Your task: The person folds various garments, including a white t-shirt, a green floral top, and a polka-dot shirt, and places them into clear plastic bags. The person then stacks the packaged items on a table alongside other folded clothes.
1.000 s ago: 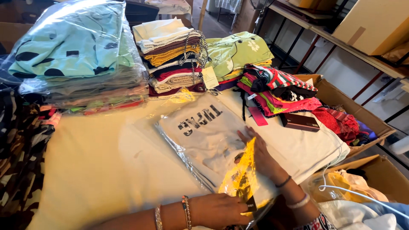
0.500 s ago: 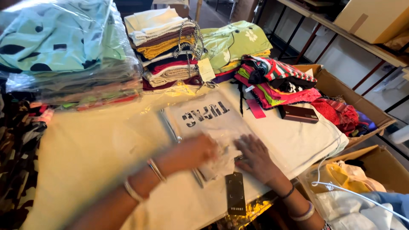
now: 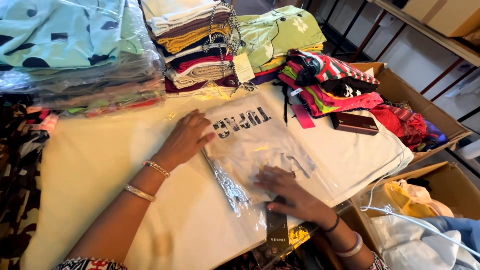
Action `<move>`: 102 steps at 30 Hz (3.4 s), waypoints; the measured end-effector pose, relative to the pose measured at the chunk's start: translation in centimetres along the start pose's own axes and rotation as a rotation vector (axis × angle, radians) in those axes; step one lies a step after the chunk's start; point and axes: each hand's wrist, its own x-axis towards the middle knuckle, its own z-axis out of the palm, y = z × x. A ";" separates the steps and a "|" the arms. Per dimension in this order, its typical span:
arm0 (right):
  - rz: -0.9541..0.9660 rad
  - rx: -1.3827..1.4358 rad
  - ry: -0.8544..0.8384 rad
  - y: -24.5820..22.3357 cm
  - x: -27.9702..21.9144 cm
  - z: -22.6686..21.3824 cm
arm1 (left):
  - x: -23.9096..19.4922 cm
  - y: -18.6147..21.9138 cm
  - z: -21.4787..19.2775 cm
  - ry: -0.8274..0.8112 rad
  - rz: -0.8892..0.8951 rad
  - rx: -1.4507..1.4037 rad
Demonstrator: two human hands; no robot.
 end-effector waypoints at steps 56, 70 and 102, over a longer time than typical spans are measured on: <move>0.335 0.544 0.619 7.2 -0.8 1.4 | -3.3 21.3 -2.7 -0.044 0.497 -0.216; 0.439 -0.425 0.549 0.8 -6.7 2.3 | 0.5 8.0 -1.6 -0.189 0.170 -0.123; -0.130 -0.256 0.227 -3.2 2.7 5.4 | 0.2 5.1 -0.5 -0.371 -0.038 -0.168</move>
